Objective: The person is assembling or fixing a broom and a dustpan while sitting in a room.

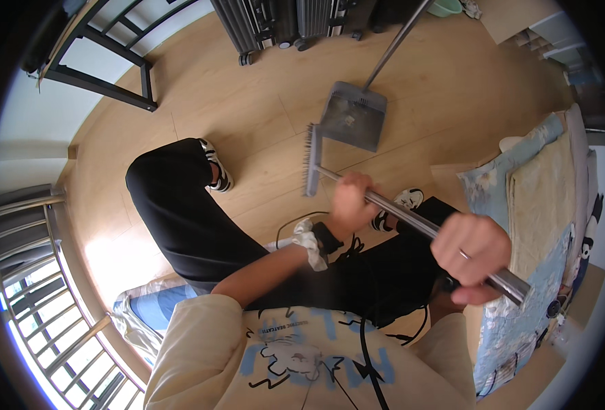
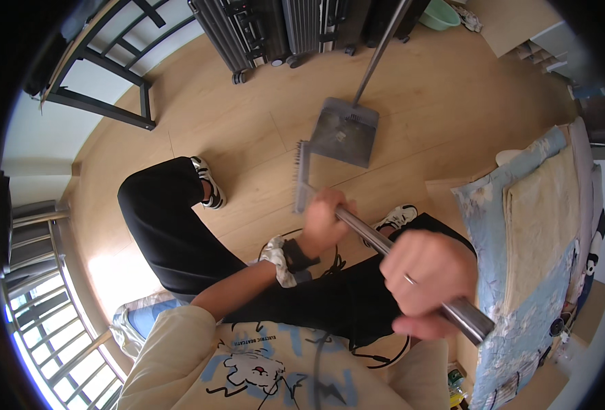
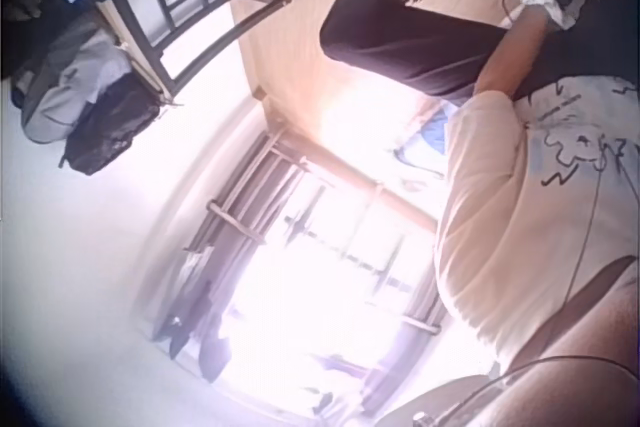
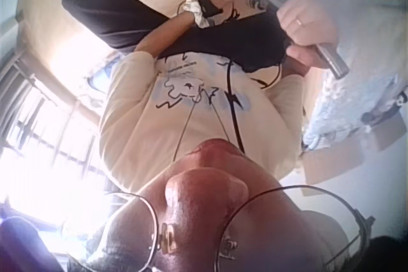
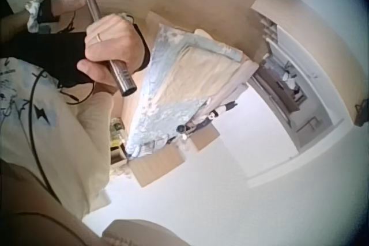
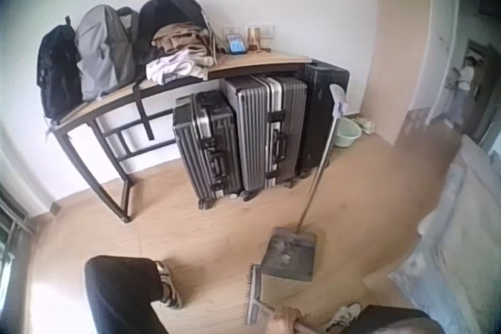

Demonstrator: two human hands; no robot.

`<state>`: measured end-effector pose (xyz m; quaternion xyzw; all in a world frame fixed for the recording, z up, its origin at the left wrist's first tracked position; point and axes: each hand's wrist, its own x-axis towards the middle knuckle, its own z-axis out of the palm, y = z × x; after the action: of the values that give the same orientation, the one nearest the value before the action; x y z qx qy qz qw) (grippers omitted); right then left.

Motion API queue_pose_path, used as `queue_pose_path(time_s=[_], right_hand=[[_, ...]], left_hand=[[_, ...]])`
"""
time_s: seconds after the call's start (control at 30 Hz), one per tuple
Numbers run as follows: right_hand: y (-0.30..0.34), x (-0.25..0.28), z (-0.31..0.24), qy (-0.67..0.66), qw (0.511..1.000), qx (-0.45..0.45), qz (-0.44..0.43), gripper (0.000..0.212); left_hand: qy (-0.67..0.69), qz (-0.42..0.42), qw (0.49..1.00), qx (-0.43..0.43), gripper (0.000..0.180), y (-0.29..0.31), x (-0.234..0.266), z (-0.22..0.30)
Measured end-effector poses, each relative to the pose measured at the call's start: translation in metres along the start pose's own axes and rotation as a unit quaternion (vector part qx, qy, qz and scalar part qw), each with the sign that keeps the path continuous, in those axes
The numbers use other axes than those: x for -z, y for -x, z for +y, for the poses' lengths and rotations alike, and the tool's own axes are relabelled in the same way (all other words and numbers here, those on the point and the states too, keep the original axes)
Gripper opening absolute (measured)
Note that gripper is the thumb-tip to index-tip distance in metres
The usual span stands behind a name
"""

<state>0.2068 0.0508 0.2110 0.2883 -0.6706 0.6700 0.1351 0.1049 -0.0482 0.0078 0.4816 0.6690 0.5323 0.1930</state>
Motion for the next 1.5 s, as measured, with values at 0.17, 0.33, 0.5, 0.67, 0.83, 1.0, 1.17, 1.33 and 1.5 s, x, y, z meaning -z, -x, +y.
queue_pose_path(time_s=[0.17, 0.33, 0.5, 0.67, 0.83, 1.0, 1.17, 1.33, 1.5], right_hand=[[0.014, 0.008, 0.026, -0.042, 0.996, -0.023, 0.071, 0.03], [0.019, 0.018, 0.009, -0.069, 0.991, -0.063, 0.095, 0.031], [0.025, 0.024, -0.007, -0.044, 0.994, -0.07, 0.077, 0.03], [0.027, 0.023, -0.02, -0.025, 0.993, 0.03, 0.112, 0.022], [0.027, 0.02, -0.028, -0.02, 0.985, 0.023, 0.17, 0.019], [0.036, 0.021, 0.0, 0.012, 0.977, 0.008, 0.211, 0.032], [0.035, 0.019, 0.012, 0.018, 0.921, -0.062, 0.385, 0.037], [0.025, 0.011, 0.048, 0.072, 0.784, -0.187, 0.588, 0.039], [0.044, 0.013, 0.031, -0.015, 0.861, -0.062, 0.505, 0.043]], left_hand=[[-0.036, -0.007, 0.997, 0.066, 0.021, 0.004, -0.01, -0.025], [0.014, -0.074, 0.99, 0.117, 0.02, 0.001, -0.034, -0.019], [0.074, -0.069, 0.991, 0.084, 0.021, -0.011, -0.054, -0.001], [0.073, -0.044, 0.993, 0.082, 0.02, -0.012, -0.054, 0.027], [0.08, -0.063, 0.994, 0.049, 0.025, 0.0, -0.044, 0.031], [0.005, -0.109, 0.994, 0.005, 0.036, 0.01, -0.02, 0.007], [-0.004, -0.166, 0.986, -0.013, 0.033, 0.011, -0.018, -0.02], [0.009, -0.165, 0.986, -0.015, 0.033, -0.008, -0.025, -0.016], [-0.011, -0.192, 0.98, -0.046, 0.039, -0.011, -0.007, -0.003]])
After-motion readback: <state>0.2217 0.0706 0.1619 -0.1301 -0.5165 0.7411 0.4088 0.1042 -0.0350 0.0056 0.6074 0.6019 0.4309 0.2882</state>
